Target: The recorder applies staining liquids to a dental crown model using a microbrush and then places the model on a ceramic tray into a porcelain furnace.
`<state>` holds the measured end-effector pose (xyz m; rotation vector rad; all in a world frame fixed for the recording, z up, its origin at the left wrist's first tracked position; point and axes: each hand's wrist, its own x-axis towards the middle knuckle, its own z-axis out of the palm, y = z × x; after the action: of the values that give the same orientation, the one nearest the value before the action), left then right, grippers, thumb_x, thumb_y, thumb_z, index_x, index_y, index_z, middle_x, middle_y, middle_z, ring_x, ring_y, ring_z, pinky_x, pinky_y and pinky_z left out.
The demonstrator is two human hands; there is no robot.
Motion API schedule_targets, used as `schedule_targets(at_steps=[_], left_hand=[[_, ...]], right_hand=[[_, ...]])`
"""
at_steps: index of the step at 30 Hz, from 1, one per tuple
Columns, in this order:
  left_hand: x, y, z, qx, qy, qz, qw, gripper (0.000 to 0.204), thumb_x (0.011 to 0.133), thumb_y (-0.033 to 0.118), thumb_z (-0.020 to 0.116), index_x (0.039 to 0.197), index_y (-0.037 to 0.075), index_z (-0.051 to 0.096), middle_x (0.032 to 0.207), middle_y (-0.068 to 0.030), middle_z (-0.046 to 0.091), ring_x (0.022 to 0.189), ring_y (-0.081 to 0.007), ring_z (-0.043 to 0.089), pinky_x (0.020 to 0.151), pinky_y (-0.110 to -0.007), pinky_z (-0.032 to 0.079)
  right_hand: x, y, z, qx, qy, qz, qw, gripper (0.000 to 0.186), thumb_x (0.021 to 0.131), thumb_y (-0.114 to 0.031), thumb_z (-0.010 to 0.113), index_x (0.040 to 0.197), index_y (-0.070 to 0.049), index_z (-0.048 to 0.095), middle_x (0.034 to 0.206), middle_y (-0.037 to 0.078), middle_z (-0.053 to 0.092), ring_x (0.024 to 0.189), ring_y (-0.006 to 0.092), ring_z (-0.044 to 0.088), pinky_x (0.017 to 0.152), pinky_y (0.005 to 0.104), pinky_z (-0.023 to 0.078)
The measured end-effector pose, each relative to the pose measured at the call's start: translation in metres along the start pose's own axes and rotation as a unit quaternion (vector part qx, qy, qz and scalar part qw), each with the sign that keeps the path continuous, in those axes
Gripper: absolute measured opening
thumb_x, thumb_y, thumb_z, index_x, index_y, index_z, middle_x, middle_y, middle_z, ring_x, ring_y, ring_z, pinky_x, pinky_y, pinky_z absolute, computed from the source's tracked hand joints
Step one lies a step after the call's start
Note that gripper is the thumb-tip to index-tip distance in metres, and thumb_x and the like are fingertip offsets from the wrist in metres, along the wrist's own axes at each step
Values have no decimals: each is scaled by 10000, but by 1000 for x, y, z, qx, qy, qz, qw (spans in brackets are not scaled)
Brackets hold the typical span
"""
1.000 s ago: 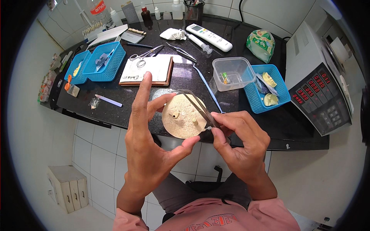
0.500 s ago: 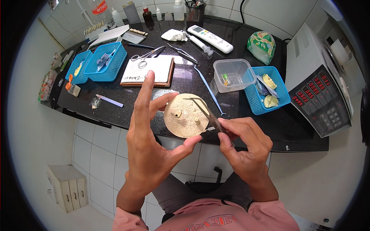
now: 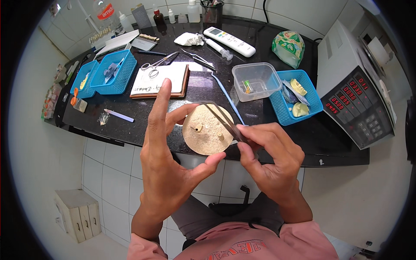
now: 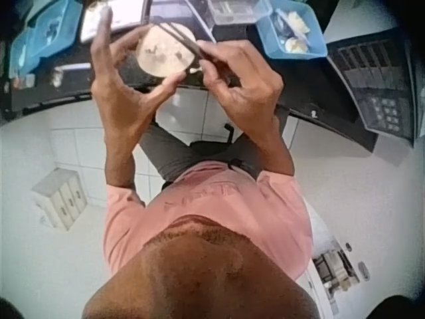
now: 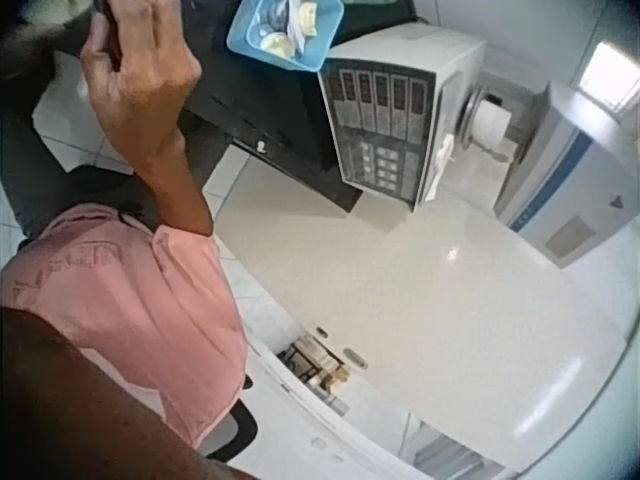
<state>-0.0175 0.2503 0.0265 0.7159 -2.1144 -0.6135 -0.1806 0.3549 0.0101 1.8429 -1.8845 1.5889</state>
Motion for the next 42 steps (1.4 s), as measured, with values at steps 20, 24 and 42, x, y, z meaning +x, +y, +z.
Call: schedule_targets(at_steps=[20,24,42], left_hand=[[4,3,5,-18,-7,-3,1000,1188,570,235,921,1542,34,269,1119,-130,696,1041,-208,636,912,-344,464],[5,3,7,-23,-1,-2,1000,1187,574,244,919,1542,35,265,1124,-123,701,1043,-211,642,919,-345,464],[12,25,12,-36,-13,0,999,1188,573,232,912,1549,71,254,1148,-102,709,1087,-229,657,928,-366,458]], right_hand=[[-3,5,-7,2,14,-2,1000,342,739,54,765,1068,-23,709,884,95,683,708,212,701,563,301,555],[8,2,-4,7,21,-15,1000,326,747,50,765,1062,-15,711,884,105,689,714,217,710,572,293,560],[-18,11,-49,41,102,97,989,255,826,34,706,1081,38,683,945,129,710,787,155,701,705,260,562]])
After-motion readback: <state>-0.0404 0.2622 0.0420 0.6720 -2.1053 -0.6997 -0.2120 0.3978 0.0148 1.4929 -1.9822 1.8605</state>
